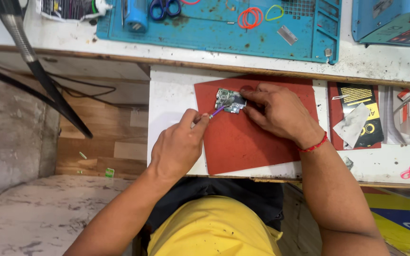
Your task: The person uses a small brush to clean a green circuit board placed on a red mat. They repeatedly scrub the surface of the board, focusing on specific areas, and occasionally reposition the board to access different sides. The workspace is cluttered with various tools and electronic components.
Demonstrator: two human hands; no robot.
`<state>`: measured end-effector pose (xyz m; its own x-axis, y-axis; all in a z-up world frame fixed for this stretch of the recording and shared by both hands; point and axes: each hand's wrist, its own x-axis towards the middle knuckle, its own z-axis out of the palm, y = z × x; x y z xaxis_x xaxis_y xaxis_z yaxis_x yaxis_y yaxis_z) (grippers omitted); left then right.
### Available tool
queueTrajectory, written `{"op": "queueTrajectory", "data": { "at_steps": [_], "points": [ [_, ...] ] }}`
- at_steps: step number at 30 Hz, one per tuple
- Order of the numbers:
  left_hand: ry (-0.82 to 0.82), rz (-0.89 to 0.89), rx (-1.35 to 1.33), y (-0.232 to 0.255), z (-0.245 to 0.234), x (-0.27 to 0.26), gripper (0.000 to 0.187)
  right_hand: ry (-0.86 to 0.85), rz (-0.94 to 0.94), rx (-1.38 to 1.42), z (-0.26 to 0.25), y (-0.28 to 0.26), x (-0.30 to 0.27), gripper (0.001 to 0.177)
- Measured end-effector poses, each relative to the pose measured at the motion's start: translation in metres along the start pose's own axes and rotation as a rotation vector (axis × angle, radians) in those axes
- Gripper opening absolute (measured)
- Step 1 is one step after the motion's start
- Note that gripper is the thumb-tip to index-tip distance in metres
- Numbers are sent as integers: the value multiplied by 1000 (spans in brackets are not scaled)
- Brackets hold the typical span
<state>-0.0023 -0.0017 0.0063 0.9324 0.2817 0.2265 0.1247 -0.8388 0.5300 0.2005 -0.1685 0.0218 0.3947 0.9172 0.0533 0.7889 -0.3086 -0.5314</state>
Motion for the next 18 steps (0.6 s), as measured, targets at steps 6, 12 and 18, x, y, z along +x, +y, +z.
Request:
{"op": "queueTrajectory", "data": {
  "at_steps": [6,12,18],
  "points": [
    [18,-452,-1292,-2,21,-8,22,16,57,14,-10,-24,-6,48],
    [126,-253,-1730,29,51,-26,23,103,4,494,32,-82,-41,42],
    [-47,-50,-1289,29,42,-24,38,238,74,827,80,-70,-88,21]
  ]
}}
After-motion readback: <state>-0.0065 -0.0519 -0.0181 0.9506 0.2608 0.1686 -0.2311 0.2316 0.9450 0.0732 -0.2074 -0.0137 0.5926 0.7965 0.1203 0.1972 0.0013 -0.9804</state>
